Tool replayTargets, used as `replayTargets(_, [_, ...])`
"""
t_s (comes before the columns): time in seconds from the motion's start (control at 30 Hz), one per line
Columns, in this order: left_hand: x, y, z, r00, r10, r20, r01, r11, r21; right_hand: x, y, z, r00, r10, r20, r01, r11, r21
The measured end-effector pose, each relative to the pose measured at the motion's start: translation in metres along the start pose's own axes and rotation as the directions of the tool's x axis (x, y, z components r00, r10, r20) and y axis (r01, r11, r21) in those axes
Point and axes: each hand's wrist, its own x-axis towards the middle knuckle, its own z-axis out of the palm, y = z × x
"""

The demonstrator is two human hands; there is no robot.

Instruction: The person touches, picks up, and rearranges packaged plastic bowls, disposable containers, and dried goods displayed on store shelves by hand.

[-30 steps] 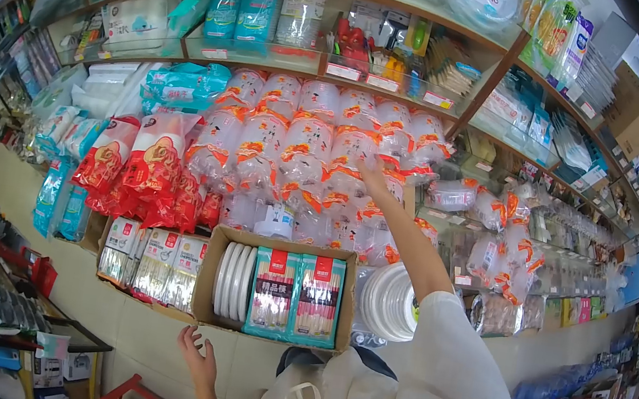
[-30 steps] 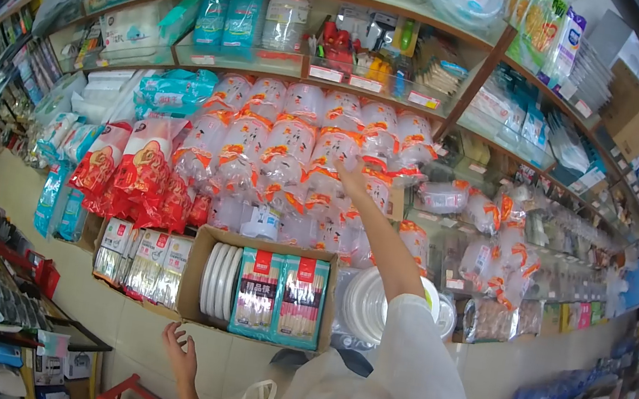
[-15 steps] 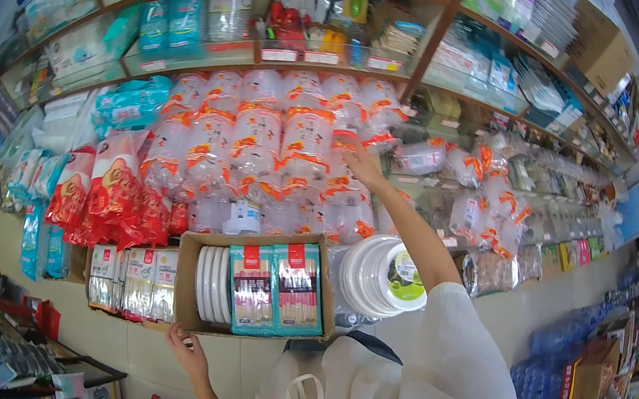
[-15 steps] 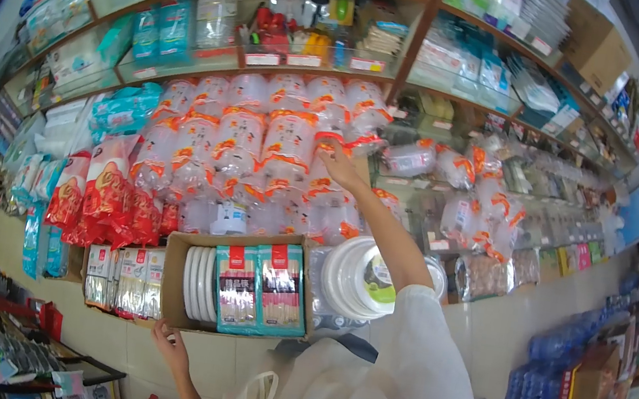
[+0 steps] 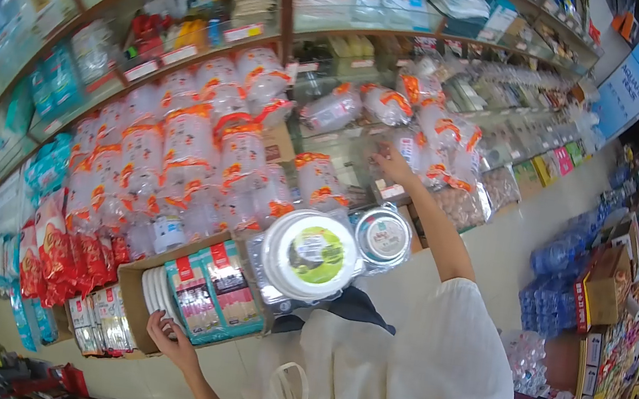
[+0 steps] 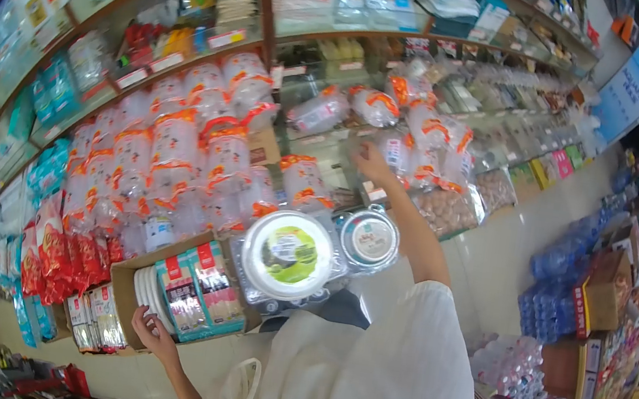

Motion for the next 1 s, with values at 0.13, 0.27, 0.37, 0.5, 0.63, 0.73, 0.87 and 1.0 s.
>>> replayTargets(0.13, [-0.016,0.058,0.046,0.995,0.091,0.041,-0.094,0.994,0.064,0.021,0.107,-0.074,0.972,-0.007,-0.236,-0.027,0.990,-0.141])
replayTargets(0.27, [-0.041,0.104,0.093,0.994,0.078,0.073,-0.086,0.988,0.125,0.040,0.163,-0.135,0.815,-0.147,-0.561,0.009,0.970,-0.242])
replayTargets(0.37, [-0.061,0.140,0.128,0.993,0.090,0.079,-0.102,0.983,0.153,0.059,0.162,-0.166,0.770,-0.147,-0.621,-0.037,0.961,-0.273])
replayTargets(0.5, [-0.082,0.191,0.150,0.989,0.102,0.105,-0.121,0.973,0.198,0.105,0.172,-0.195,0.834,0.236,-0.499,-0.185,0.971,0.151])
replayTargets(0.63, [-0.095,0.219,0.150,0.997,0.027,0.075,-0.042,0.979,0.201,0.158,0.241,-0.186,0.858,0.509,-0.064,-0.412,0.758,0.506])
replayTargets(0.73, [-0.096,0.235,0.149,0.998,0.012,0.058,-0.024,0.977,0.211,0.121,0.163,-0.209,0.862,0.456,0.223,-0.493,0.647,0.582])
replayTargets(0.87, [-0.096,0.248,0.154,0.999,0.022,0.027,-0.027,0.979,0.204,0.111,0.150,-0.206,0.888,0.376,0.263,-0.442,0.541,0.715])
replayTargets(1.0, [-0.096,0.239,0.150,1.000,0.023,0.014,-0.025,0.982,0.185,0.087,0.184,-0.186,0.974,0.162,0.160,-0.225,0.569,0.791])
